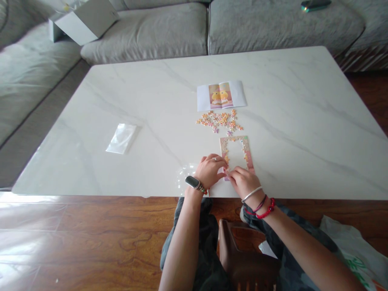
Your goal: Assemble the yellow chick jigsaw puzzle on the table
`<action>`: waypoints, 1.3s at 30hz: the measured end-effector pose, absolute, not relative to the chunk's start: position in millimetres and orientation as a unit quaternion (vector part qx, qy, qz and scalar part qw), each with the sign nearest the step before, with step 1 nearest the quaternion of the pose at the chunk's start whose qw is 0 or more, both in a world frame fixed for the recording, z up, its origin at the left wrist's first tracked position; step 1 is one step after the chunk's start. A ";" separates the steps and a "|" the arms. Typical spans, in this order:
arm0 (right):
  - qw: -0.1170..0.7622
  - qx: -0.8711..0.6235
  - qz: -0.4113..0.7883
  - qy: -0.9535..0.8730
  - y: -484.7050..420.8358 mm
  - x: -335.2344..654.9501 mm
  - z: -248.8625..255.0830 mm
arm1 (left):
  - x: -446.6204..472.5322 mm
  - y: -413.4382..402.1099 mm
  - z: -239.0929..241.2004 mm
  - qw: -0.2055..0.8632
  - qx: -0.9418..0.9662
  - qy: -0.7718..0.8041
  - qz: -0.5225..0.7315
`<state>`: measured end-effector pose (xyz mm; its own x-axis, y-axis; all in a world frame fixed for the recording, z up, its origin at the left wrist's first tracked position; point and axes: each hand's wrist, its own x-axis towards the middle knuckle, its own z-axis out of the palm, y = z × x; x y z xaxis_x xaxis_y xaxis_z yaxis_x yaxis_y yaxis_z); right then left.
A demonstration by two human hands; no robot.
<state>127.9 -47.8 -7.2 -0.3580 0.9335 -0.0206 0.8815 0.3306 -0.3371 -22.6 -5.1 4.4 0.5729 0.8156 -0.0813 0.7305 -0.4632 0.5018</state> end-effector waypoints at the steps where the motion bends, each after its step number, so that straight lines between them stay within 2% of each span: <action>1: 0.094 -0.560 0.149 -0.810 -47.7 127.8 -7.3 | -22.7 -5.3 4.5 0.249 0.851 0.454 0.087; 6: 0.189 -0.564 0.190 -0.781 -39.3 138.6 -3.1 | -24.0 -5.9 3.3 0.256 0.851 0.447 0.103; 11: 0.302 -0.602 0.170 -0.719 -15.6 173.8 7.9 | -30.5 -0.1 4.1 0.273 0.847 0.423 0.173; 17: 0.370 -0.652 0.166 -0.641 20.5 210.6 19.1 | -47.1 8.4 3.3 0.162 0.784 0.527 0.285; 22: 0.354 -0.621 0.163 -0.680 55.9 203.4 24.4 | -48.5 9.8 -4.1 0.104 0.777 0.564 0.262; 36: 0.283 -0.565 0.165 -0.757 97.4 157.0 -7.9 | -44.1 10.3 -5.2 0.099 0.787 0.556 0.249; 39: 0.237 -0.576 0.165 -0.765 103.6 151.4 -6.6 | -44.8 10.4 -6.1 0.100 0.786 0.558 0.245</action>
